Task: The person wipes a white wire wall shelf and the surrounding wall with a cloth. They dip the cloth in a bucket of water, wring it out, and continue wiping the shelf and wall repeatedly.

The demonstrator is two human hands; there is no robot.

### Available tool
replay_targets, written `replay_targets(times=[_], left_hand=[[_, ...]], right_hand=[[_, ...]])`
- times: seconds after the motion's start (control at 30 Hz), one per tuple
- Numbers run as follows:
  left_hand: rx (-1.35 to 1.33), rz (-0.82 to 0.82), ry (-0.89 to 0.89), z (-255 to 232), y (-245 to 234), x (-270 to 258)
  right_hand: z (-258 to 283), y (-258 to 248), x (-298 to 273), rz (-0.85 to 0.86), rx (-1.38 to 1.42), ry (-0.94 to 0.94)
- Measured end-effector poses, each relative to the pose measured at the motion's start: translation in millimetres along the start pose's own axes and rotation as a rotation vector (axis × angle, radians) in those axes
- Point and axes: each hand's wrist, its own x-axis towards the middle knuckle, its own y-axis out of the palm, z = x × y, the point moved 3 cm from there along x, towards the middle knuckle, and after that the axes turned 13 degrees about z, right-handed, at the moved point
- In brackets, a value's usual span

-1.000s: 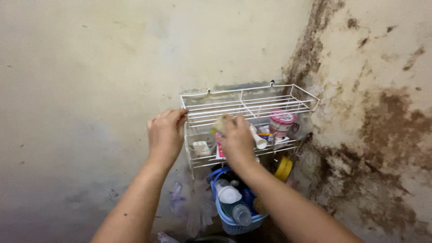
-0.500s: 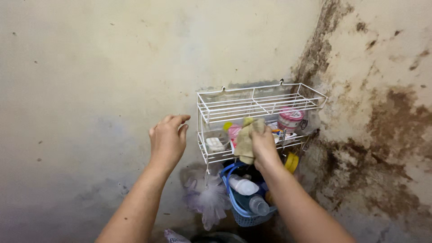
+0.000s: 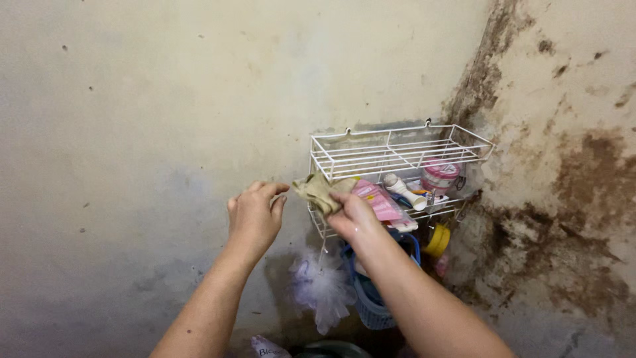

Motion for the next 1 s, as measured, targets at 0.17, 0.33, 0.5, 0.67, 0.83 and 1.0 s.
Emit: replay_targets(times=[0.17,0.33,0.5,0.67,0.83,1.0], left_hand=[[-0.006,0.041,-0.029,7.2,-3.5,-5.6],[0.000,0.087,-0.025,15.9,-4.8,-9.3],[-0.011,0.057,0.012,28.4,-7.3,-8.9],[-0.002,0.080,-0.012,34.5,1.0,-2.2],[-0.027,0.041,0.045,21.9,16.4,8.4],[-0.038,0.040,0.020,-6.5,33.5,22.4]], right_hand=[[9.0,-11.9,48.7,0.008,-0.038,0.014],[2.6,1.4,15.5,0.156,0.053,-0.027],[18.0,56.7,-90.7,-0.028,-0.308,-0.006],[68.4,138.9,-167.2,-0.252,-0.563,-0.049],[131.7,198.8,-140.7,-0.018,-0.907,-0.246],[143.3,209.6,-56.0,-0.094,-1.562,-0.007]])
